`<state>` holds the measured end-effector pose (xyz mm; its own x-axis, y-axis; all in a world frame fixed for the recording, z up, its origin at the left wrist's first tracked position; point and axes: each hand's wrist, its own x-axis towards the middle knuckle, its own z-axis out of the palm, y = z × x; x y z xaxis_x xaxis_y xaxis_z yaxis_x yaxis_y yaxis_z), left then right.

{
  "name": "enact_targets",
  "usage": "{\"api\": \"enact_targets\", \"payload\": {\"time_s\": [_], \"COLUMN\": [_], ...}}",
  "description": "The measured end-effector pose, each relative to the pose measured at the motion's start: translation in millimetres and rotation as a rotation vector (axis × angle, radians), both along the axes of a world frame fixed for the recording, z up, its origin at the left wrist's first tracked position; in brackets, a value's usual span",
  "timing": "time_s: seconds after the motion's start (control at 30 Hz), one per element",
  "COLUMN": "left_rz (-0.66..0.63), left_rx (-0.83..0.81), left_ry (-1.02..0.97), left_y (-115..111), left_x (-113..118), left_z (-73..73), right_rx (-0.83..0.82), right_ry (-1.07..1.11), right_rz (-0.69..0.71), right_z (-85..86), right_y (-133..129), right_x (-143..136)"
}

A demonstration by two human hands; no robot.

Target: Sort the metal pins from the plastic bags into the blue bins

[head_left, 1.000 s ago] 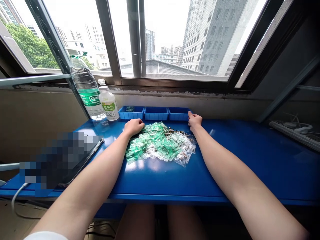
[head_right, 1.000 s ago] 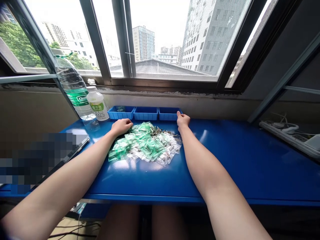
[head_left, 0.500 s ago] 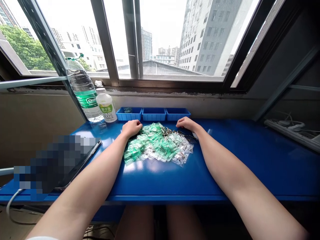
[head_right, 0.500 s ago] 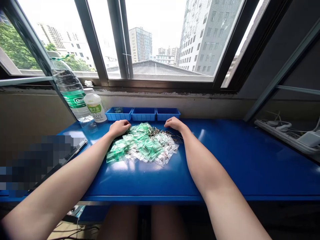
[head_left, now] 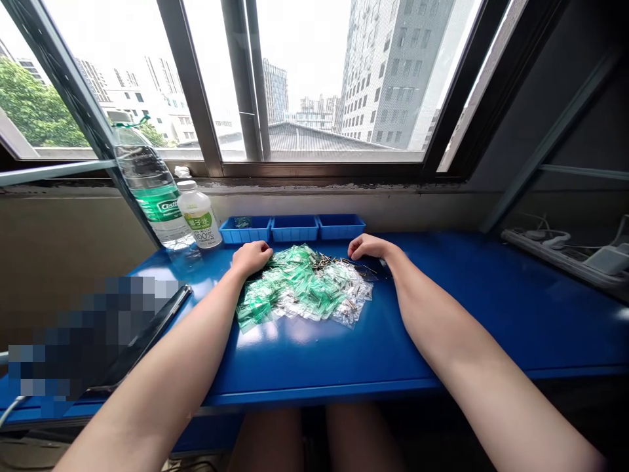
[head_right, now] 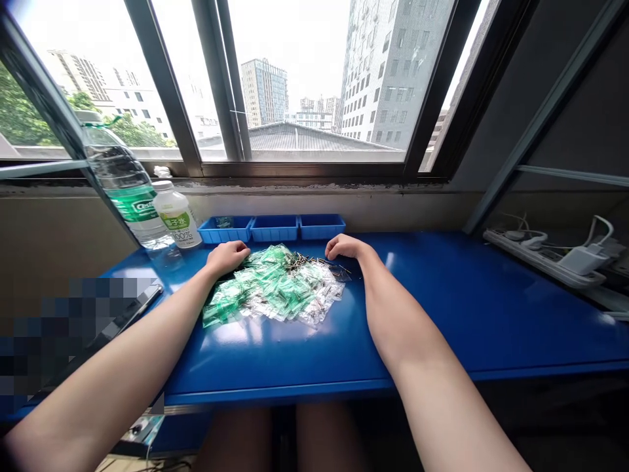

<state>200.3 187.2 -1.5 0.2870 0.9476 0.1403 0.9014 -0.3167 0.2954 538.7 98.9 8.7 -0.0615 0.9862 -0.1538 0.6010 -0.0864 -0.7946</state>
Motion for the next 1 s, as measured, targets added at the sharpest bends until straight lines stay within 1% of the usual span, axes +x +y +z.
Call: {"api": "enact_targets", "payload": {"time_s": [0.1,0.2,0.37,0.47,0.53,0.63,0.7,0.77,0.87,1.0], "left_rz": [0.007,0.005,0.007,0.013,0.013,0.008,0.006,0.006,0.009,0.013], "left_rx": [0.002,0.005,-0.003,-0.009,-0.008,-0.002,0.002,0.003,-0.007,-0.013], "left_ry": [0.001,0.007,0.012,0.009,0.008,0.008,0.010,0.010,0.006,0.000], "left_y": [0,0,0,-1,-1,-1,0,0,-1,-1], "left_x": [1,1,1,1,1,1,1,1,1,1], "left_z": [-0.3,0.0,1.2,1.7,1.6,1.0,0.6,0.5,1.0,1.4], "right_rx": [0.004,0.053,0.231,0.304,0.339,0.382,0.373,0.341,0.324,0.365], "right_ry": [-0.031,-0.102,-0.247,-0.300,-0.289,-0.208,-0.152,-0.143,-0.219,-0.364], "right_rz": [0.018,0.015,-0.132,-0.187,-0.230,-0.311,-0.304,-0.256,-0.218,-0.231], "right_z": [-1.2,-6.6,-21.1,-27.9,-30.5,-30.9,-29.3,-27.4,-25.8,-28.0], "right_y": [2,5,14,18,19,17,14,12,11,16], "right_x": [0,0,-5,-8,-9,-7,-5,-4,-6,-11]}}
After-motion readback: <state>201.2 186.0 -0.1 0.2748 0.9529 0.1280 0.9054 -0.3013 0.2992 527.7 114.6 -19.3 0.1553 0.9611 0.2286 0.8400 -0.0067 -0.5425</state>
